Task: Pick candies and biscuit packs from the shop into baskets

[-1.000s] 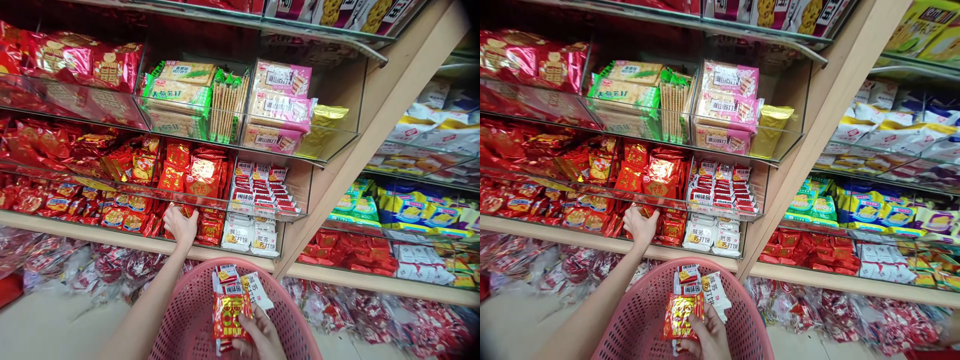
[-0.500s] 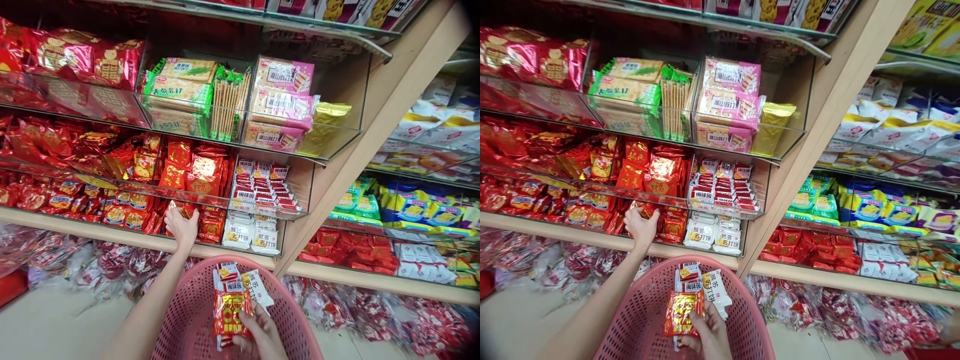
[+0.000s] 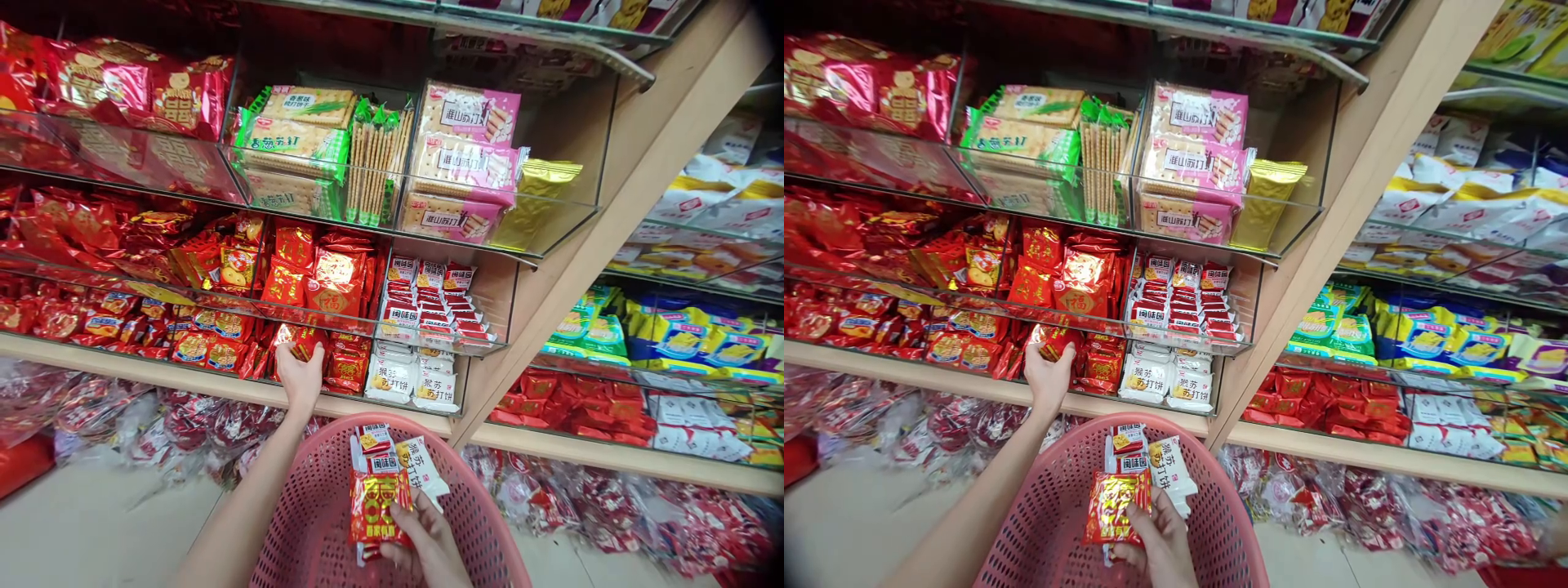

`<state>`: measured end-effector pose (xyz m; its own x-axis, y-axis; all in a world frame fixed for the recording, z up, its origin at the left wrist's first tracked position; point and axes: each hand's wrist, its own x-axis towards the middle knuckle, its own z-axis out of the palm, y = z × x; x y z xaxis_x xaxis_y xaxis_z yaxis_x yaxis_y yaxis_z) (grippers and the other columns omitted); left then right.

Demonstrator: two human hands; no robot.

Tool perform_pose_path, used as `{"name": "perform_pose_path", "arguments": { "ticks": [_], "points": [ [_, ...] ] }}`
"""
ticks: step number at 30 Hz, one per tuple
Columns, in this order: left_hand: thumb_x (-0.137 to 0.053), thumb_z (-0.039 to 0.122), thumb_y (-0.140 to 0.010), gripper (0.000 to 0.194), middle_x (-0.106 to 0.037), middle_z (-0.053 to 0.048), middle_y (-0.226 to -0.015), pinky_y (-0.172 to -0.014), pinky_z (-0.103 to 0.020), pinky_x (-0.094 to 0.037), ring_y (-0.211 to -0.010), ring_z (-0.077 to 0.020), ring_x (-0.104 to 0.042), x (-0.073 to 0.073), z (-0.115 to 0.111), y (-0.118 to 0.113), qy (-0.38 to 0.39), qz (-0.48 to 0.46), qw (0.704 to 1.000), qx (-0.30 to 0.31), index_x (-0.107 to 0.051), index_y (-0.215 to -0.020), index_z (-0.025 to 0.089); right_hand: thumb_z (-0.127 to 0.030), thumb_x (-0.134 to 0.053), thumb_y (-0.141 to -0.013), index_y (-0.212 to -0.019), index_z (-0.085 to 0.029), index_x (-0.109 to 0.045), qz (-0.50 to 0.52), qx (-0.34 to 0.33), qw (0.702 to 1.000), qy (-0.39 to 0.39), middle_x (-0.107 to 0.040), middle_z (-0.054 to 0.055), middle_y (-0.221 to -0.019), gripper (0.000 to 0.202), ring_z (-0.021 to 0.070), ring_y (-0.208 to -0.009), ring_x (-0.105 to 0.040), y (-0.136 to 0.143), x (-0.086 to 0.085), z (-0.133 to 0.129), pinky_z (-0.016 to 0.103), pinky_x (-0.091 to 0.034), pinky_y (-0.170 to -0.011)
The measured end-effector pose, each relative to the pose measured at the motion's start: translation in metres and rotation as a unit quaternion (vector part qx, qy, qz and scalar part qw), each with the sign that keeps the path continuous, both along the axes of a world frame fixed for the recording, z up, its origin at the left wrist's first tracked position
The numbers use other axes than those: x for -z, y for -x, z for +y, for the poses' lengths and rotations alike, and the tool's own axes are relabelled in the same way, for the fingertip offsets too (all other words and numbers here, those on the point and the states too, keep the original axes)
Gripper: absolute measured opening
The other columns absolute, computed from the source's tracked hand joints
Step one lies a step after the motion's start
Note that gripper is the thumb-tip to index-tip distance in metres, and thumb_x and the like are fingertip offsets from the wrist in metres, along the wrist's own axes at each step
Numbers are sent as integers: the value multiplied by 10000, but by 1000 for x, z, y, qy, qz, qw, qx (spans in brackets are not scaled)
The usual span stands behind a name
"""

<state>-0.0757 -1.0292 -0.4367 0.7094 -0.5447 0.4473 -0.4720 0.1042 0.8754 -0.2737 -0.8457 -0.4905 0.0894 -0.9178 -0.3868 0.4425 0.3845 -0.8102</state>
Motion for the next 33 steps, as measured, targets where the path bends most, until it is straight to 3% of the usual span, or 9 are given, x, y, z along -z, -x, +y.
{"name": "perform_pose_path", "arguments": {
  "ticks": [7,18,23,25,27,30,33],
  "points": [
    [-661,409,-624,380,-520,31,-670,-706,-338,-453,-632,-177,-543,-2,16,-3,3,48,999,15,-462,-862,188,-373,-804,-558,-877,-146,-579,-7,20,1000,-12,-679,41,-811,451,121,-598,-644,-2,0,1,174,-530,-473],
    [-669,420,-625,400,-536,31,-689,-691,-324,-451,-641,-159,-549,5,19,-6,16,106,994,9,-476,-880,180,-350,-810,-539,-904,-151,-567,0,43,999,-29,-684,31,-805,481,130,-596,-651,-5,-5,1,185,-528,-469],
    [-677,428,-645,415,-575,8,-729,-658,-310,-471,-645,-159,-578,7,46,-3,22,116,992,34,-491,-910,168,-323,-814,-530,-908,-151,-563,-15,52,998,-44,-687,20,-793,485,122,-588,-647,-6,-10,2,188,-529,-496],
    [-677,388,-669,391,-595,-21,-814,-661,-303,-481,-701,-168,-598,8,66,2,46,71,995,61,-499,-941,170,-298,-816,-522,-905,-153,-559,-21,58,996,-57,-692,24,-813,484,143,-632,-660,-6,-16,1,206,-536,-519],
    [-677,304,-694,361,-590,-54,-934,-720,-314,-486,-830,-190,-599,10,89,7,98,-54,988,106,-508,-988,179,-271,-809,-533,-906,-159,-557,-36,66,995,-70,-697,29,-849,464,169,-712,-671,-5,-26,-1,244,-553,-581],
    [-656,176,-725,408,-547,-87,-1054,-819,-354,-469,-977,-218,-547,16,120,10,160,-280,930,178,-500,-1102,195,-212,-789,-564,-897,-173,-556,-92,74,990,-73,-696,31,-923,408,188,-846,-660,-4,-43,-9,309,-555,-716],
    [-621,134,-761,487,-527,-95,-1059,-831,-360,-468,-986,-224,-528,24,140,10,173,-404,873,210,-469,-1216,213,-184,-767,-594,-862,-176,-561,-142,68,986,-49,-693,34,-954,338,187,-881,-650,-6,-58,-19,328,-540,-767]
  ]
}}
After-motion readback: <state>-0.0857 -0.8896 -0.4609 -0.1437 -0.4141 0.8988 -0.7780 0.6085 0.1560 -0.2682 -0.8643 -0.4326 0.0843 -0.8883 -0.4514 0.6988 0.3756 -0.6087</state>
